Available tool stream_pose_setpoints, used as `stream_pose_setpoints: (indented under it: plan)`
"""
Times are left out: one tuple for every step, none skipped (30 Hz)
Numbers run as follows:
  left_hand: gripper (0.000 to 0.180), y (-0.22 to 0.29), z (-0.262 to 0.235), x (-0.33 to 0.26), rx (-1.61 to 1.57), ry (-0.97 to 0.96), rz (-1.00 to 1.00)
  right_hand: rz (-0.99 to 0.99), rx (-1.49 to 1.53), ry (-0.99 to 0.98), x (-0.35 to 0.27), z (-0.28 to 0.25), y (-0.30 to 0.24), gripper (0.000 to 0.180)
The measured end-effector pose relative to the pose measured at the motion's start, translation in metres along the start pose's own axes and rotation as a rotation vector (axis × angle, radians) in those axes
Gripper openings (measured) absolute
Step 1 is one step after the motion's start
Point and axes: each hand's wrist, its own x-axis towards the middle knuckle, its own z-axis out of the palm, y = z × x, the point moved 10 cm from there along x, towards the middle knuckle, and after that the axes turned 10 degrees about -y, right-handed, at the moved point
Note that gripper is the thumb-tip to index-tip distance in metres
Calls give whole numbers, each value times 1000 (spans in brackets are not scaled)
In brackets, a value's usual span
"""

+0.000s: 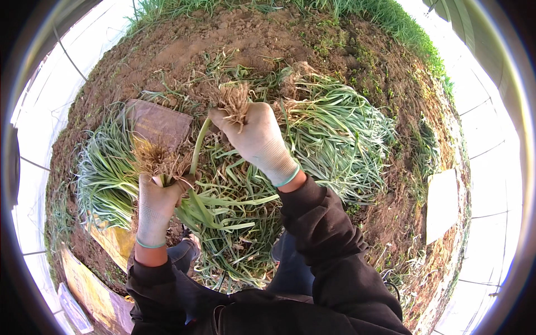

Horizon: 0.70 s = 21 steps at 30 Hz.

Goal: The person kneels in a greenhouse and cleans harvested onions by hand. They remove soil and dry outer layers from each onion, then place the cleaned onions into a pile.

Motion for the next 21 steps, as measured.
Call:
stream_pose_setpoints:
  plan:
    - [33, 2, 1, -1, -30, -13, -9, 28, 46, 59, -1, -10, 4, 23]
    - [32, 3, -3, -2, 14, 16, -57, 56, 92, 117, -4, -19, 7, 22]
    - [32, 2, -6, -4, 56, 47, -109, 86, 138, 172, -6, -28, 13, 21]
    - [32, 1, -11, -7, 101, 84, -159, 112, 114, 138, -4, -34, 14, 20]
    - [31, 4, -13, -8, 66, 96, -98, 111, -47, -1, -3, -30, 7, 25]
    - [31, 8, -11, -7, 32, 101, -33, -6, -90, -90, -1, -14, 0, 29]
    - [31, 14, -9, -7, -3, 106, 33, -4, -103, -241, -1, 3, 4, 36]
    - [31, 18, -7, -10, -22, 106, 31, -3, -115, -395, -2, 20, 7, 42]
    - [31, 16, -3, -9, -32, 111, 68, -35, -243, -249, -2, 14, 4, 50]
    - [30, 9, 0, -10, -41, 120, 99, -51, -364, -104, -1, 13, -8, 59]
    - [30, 6, 2, -11, -50, 129, 130, 0, -460, 32, -6, 4, -19, 60]
    - [29, 16, 10, -12, 128, 52, 143, 190, -486, 48, -3, 2, -1, 54]
    - [26, 26, 10, -15, 212, 87, 236, 159, -368, 58, -3, 1, 1, 50]
    - [23, 36, 11, -19, 296, 122, 329, 128, -250, 67, -3, -1, 5, 47]
    - [22, 40, 11, -21, 336, 137, 362, 96, -132, 75, -2, -1, 9, 43]
    - [21, 44, 11, -22, 376, 154, 396, -95, -23, 83, 2, 0, -4, 35]
    - [20, 49, 10, -24, 416, 175, 429, 98, -5, -46, -1, 0, 15, 37]
    - [21, 49, 10, -24, 423, 185, 436, 181, 36, -78, -3, 0, 25, 36]
    - [21, 49, 9, -25, 430, 196, 441, 263, 78, -110, -6, 0, 34, 36]
    - [22, 44, 8, -23, 460, 189, 401, 294, 221, -208, -8, 3, 35, 34]
    - [24, 42, 4, -22, 490, 186, 361, 320, 363, -308, -10, 3, 25, 32]
